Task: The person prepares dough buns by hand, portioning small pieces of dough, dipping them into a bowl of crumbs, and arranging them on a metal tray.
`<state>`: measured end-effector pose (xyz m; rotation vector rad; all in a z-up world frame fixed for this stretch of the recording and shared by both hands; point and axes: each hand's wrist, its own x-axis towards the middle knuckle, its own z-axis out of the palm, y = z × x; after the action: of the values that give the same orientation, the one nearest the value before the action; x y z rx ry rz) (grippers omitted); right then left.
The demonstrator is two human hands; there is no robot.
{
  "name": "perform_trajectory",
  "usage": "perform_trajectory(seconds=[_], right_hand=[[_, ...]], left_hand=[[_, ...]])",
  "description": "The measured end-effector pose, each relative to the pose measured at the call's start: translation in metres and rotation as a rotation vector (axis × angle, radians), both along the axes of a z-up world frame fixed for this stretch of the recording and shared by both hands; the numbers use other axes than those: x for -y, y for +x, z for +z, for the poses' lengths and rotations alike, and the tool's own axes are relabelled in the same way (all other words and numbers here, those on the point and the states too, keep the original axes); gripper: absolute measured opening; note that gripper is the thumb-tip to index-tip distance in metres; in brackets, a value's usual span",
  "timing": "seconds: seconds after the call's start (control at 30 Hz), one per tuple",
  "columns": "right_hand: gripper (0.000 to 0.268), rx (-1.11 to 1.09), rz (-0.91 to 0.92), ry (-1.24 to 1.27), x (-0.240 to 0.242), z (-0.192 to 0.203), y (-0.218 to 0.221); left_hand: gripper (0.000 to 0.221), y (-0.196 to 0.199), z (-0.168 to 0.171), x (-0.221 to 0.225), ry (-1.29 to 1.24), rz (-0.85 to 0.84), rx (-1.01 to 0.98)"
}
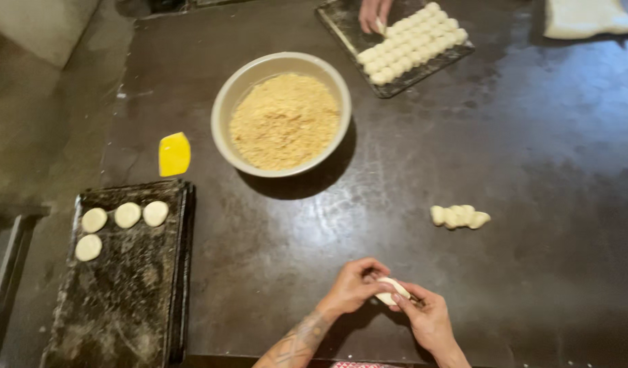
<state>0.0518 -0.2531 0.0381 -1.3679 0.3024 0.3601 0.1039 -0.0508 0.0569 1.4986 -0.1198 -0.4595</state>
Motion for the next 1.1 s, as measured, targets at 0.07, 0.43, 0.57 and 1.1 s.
perform_trajectory(seconds=[0.07,0.43,0.57,1.1], right_hand=[[0.035,-0.018,0.029,-0.091,-0.021,0.016,0.010],[0.073,1.085,0.140,-1.074,-0.208,0.127,0.051],[0.062,0.995,0.440,-0.833,-0.240,0.127,0.078],[0.017,0.861,0.469,-1.500,-0.301,0.037,0.429]], left_hand=[[0.030,-0.004,-0.008,-0.033,-0.111,0.070,-0.137],[0.024,0.020,0.072,-0.122,0.476,0.411,0.351],[0.023,0.024,0.075,-0.195,0.345,0.319,0.135],[0.050,-0.156,-0.150,-0.328,0.346,0.573,0.139]])
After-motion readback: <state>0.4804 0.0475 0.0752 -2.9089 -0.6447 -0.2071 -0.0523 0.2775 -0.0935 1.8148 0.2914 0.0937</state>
